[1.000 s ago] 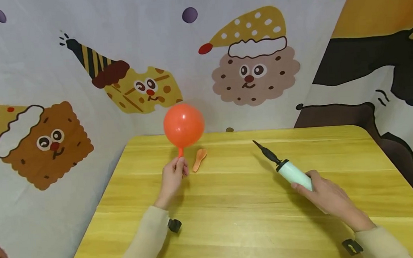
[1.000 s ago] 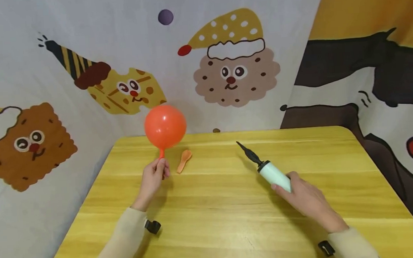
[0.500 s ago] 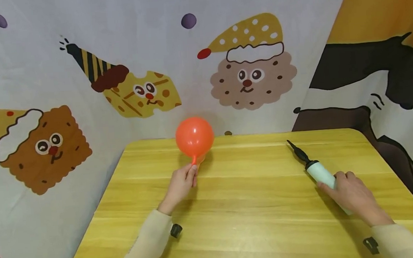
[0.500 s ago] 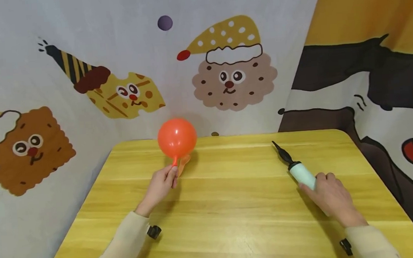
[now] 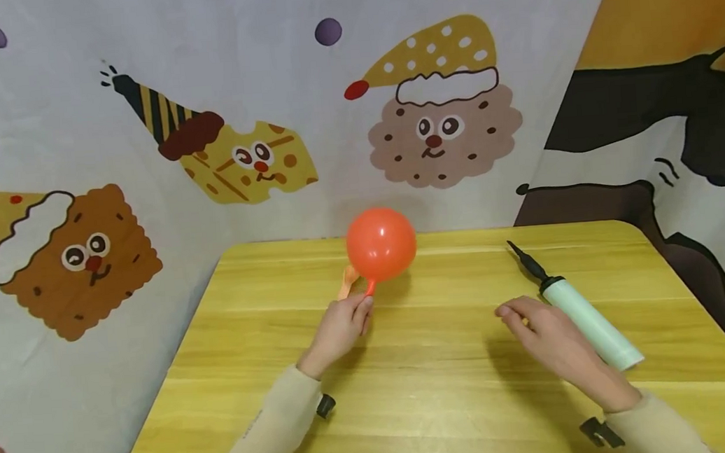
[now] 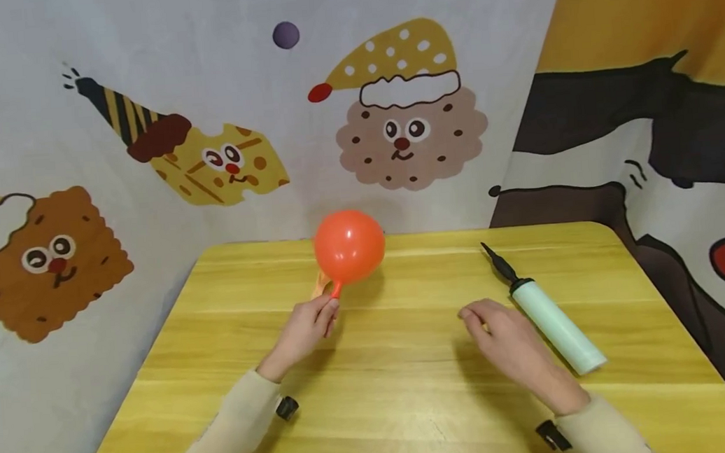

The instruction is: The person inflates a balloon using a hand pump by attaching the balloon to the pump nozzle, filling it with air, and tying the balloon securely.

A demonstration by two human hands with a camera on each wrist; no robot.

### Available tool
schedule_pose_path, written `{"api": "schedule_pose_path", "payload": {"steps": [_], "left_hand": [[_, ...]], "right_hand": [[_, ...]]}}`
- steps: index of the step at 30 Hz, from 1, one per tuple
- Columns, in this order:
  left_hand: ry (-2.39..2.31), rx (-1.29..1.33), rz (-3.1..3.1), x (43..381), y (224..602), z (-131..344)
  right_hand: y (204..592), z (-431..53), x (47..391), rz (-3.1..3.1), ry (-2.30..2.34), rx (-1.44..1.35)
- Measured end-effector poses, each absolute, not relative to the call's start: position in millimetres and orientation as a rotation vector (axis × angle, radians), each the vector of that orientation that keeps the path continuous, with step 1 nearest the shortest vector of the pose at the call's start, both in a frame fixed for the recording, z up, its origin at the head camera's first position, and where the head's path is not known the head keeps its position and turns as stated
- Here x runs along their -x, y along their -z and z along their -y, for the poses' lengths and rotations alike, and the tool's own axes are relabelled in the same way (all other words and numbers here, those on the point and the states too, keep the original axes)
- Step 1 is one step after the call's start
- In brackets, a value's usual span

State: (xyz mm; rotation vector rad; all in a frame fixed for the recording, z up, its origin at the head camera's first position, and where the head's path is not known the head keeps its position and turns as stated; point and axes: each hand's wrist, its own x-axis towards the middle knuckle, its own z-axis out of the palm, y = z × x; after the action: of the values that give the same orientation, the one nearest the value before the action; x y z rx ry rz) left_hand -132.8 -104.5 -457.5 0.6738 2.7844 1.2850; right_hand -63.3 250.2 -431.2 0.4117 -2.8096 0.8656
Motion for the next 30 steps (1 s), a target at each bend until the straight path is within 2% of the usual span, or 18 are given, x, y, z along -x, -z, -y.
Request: {"api": "schedule_pose_path", "payload": {"steps": [7, 12, 20, 30], "left_hand": [[-1.186, -0.756, -2.764, 127, 464, 78], [-1.119, -0.793, -2.758, 121, 465, 63], [-1.093, -0.893, -2.774, 118, 464, 47], [-1.334, -0.781, -2.68, 113, 468, 48]], "right_hand": [[439, -183, 85, 2.827, -1.736, -0.417], [451, -154, 97, 2.657, -2.265, -0.246], [461, -133, 107, 2.321, -2.608, 0.084], [462, -126, 118, 1.896, -3.005, 0.034]]}}
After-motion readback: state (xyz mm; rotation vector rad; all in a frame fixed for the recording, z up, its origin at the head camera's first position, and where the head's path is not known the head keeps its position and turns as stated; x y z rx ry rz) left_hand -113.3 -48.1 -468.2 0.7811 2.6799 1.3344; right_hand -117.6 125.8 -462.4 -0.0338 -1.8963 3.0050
